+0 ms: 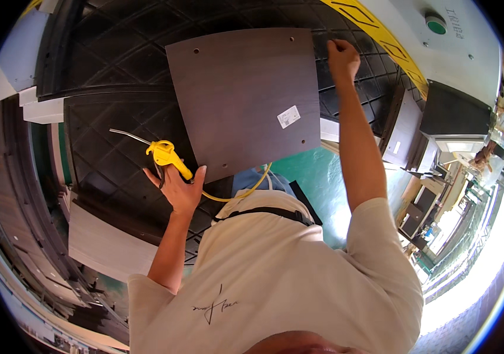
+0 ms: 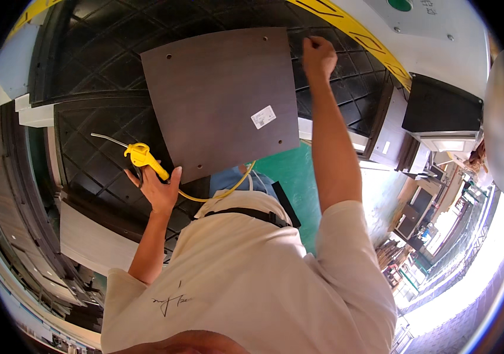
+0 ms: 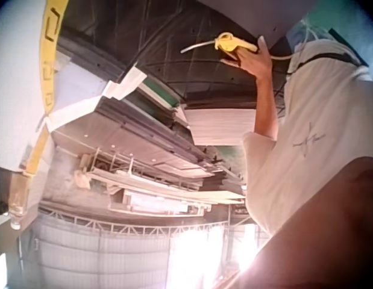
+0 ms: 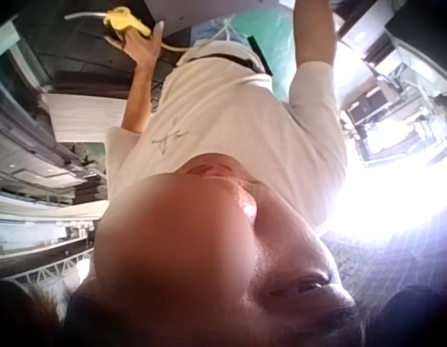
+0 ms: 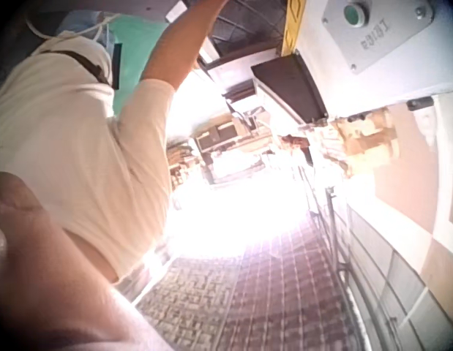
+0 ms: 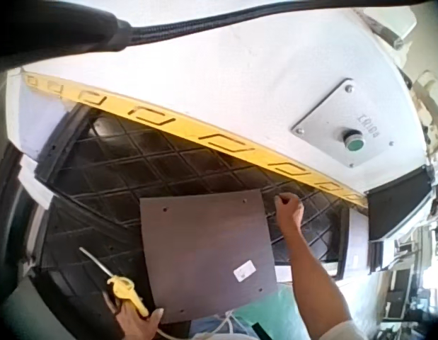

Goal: The person uses a scraper and an air nozzle to clean debris and labels from dark wood panels at a large manufacturing machine. They move the panels onto the machine, scrape off residue by hand, and blow away dust with the air nozzle before stacking the panels.

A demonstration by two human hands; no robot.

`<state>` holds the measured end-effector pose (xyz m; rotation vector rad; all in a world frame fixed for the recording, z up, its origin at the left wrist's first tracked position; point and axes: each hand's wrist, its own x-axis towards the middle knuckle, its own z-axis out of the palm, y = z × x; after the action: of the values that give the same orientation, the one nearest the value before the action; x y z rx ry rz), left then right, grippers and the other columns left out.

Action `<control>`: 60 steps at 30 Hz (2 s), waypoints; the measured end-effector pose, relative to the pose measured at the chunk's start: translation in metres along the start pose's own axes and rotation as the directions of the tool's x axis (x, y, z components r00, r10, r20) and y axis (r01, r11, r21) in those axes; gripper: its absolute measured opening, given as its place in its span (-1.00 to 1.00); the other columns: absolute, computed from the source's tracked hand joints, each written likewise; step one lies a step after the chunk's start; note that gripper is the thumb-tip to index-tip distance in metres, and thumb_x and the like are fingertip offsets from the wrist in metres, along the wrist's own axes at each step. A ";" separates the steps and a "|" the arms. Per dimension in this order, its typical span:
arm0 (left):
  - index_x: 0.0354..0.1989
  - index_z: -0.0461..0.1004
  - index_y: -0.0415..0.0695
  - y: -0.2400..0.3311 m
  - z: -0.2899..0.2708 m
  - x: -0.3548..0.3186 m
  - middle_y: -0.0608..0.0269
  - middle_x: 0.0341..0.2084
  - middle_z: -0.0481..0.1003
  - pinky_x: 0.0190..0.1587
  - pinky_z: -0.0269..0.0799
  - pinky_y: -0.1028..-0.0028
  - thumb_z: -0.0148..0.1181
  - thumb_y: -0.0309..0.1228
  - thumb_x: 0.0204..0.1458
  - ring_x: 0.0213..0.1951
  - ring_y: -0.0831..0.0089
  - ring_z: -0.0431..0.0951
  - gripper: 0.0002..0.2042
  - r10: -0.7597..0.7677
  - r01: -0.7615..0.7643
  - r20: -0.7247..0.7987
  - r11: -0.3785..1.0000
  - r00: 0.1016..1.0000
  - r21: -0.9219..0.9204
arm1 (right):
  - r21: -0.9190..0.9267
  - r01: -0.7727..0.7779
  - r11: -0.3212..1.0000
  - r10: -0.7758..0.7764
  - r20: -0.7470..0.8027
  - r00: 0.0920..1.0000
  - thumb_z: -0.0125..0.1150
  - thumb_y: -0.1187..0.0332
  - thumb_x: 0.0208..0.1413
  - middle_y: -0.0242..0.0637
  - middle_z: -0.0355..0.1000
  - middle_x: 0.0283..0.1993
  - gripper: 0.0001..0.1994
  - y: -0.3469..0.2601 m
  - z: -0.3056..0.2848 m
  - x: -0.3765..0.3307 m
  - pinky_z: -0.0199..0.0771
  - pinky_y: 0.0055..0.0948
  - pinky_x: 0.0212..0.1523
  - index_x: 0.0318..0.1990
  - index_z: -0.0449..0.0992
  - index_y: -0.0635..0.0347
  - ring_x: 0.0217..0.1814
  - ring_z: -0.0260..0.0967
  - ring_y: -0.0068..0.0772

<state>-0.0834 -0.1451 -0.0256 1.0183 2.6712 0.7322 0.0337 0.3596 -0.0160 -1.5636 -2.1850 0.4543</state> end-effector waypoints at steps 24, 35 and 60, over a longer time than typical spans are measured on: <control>0.24 0.29 -0.38 -0.004 -0.009 -0.011 -0.10 0.43 0.25 0.15 0.36 0.37 0.21 -0.44 -0.08 0.16 0.17 0.41 -0.38 -0.220 0.061 -0.209 0.813 0.953 -0.579 | 0.607 0.609 0.510 -0.833 0.526 0.174 0.23 0.40 0.10 -0.26 0.32 -0.30 -0.94 -0.132 0.015 -0.271 0.52 -0.18 -0.20 -0.40 0.52 0.11 -0.12 0.41 -0.11; 0.35 0.24 -0.31 -0.008 -0.019 -0.011 0.01 0.38 0.30 0.10 0.40 0.33 0.20 -0.52 -0.12 -0.04 0.25 0.43 -0.28 -0.140 0.090 -0.056 0.847 0.989 -0.524 | 0.390 0.668 0.634 -0.773 0.341 0.534 0.28 0.28 0.15 -0.28 0.40 -0.28 -0.90 -0.145 0.044 -0.212 0.54 -0.17 -0.30 -0.29 0.60 0.06 -0.25 0.48 -0.11; 0.21 0.30 -0.36 -0.023 0.012 -0.014 -0.02 -0.04 0.49 0.51 -0.49 -0.18 0.38 -0.02 0.14 0.14 -0.03 0.44 -0.30 0.193 -0.191 -0.026 0.981 0.981 0.044 | 0.182 0.411 0.894 -0.449 0.386 0.806 0.28 0.34 0.02 -0.22 0.44 -0.25 -0.88 -0.072 -0.012 -0.346 0.61 -0.22 -0.18 -0.31 0.52 0.12 -0.13 0.51 -0.15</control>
<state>-0.0820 -0.1642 -0.0479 1.3000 2.6488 0.7350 0.0799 0.0087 -0.0200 -0.9250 -2.7010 0.7818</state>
